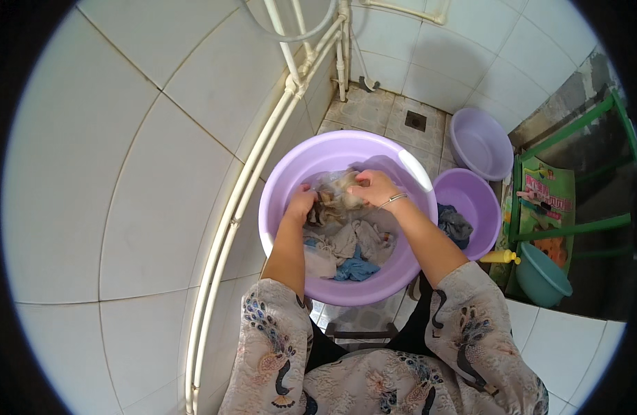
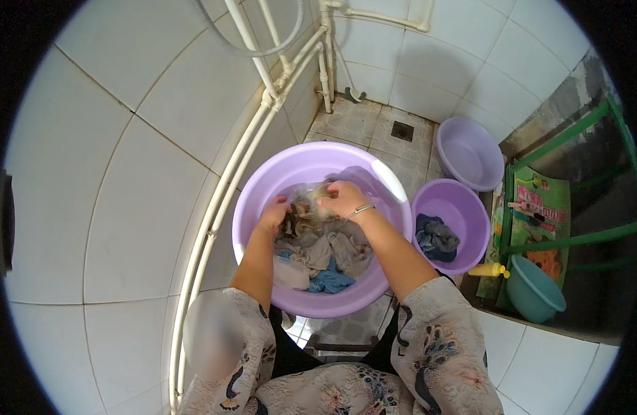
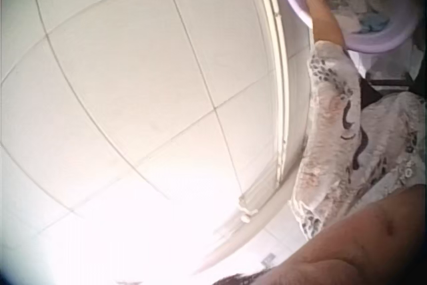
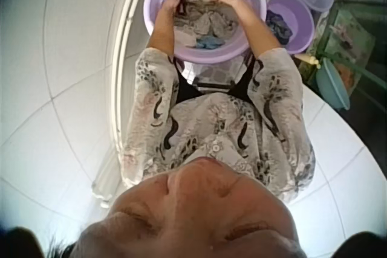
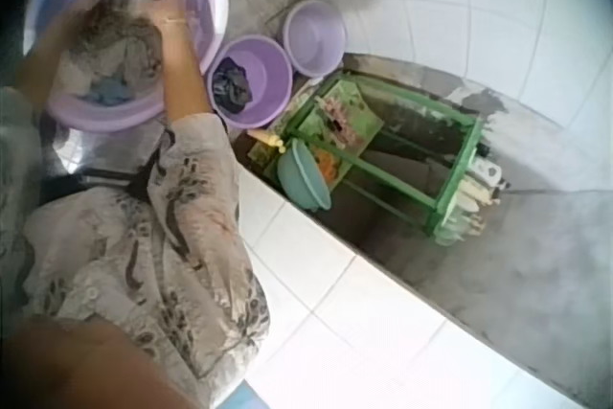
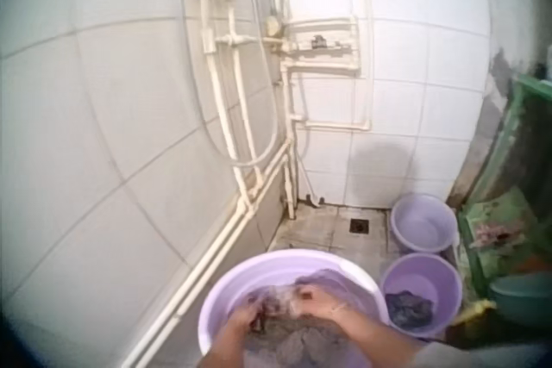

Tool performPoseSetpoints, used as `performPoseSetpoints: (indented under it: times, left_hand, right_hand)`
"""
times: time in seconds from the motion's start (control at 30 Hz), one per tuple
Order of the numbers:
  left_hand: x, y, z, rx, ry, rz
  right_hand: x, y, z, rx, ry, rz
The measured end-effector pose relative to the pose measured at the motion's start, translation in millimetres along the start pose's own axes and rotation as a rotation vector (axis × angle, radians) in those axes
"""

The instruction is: The person hand-washes a beige towel in a purple basin filled with soapy water. They repeatedly submerge, scrub, and wring the towel, then transfer it to a second purple basin. Finally, they pick up a small white cloth and begin washing it.

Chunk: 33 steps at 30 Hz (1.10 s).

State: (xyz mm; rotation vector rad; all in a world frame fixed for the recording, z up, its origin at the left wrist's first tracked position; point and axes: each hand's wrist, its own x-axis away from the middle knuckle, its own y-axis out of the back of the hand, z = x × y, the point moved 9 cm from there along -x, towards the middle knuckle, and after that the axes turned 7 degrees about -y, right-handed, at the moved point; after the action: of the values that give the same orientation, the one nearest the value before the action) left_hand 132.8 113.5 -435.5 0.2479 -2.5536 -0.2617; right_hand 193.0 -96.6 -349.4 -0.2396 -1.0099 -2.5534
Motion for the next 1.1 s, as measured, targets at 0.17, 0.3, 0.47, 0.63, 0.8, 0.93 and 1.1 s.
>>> performPoseSetpoints:
  times: [0.17, 0.3, 0.47, 0.63, 0.8, 0.93, 1.1]
  left_hand:
    - [-20, 3, 9, 0.259, -0.07, 0.051]
    - [-20, -32, 8, -0.592, -0.274, 0.124]
    - [23, -46, -24, -1.075, -0.11, 0.25]
    - [6, -56, 0, -1.169, -0.142, 0.106]
    - [-13, -52, 11, -0.979, -0.262, -0.007]
    - [-5, -52, 1, -0.981, -0.182, 0.008]
    - [-6, -54, -11, -1.111, -0.173, 0.074]
  right_hand:
    - [-5, 11, 9, 0.294, 0.023, -0.044]
    - [-11, -21, -9, 0.626, 0.228, 0.105]
    - [-10, -62, -1, 0.843, 0.387, 0.215]
    - [-27, -87, -13, 0.776, 0.301, 0.231]
    - [-40, -99, -38, 0.59, 0.038, 0.159]
    - [-44, -103, -41, 0.59, 0.031, 0.082]
    - [-50, -102, -34, 0.618, -0.059, 0.283]
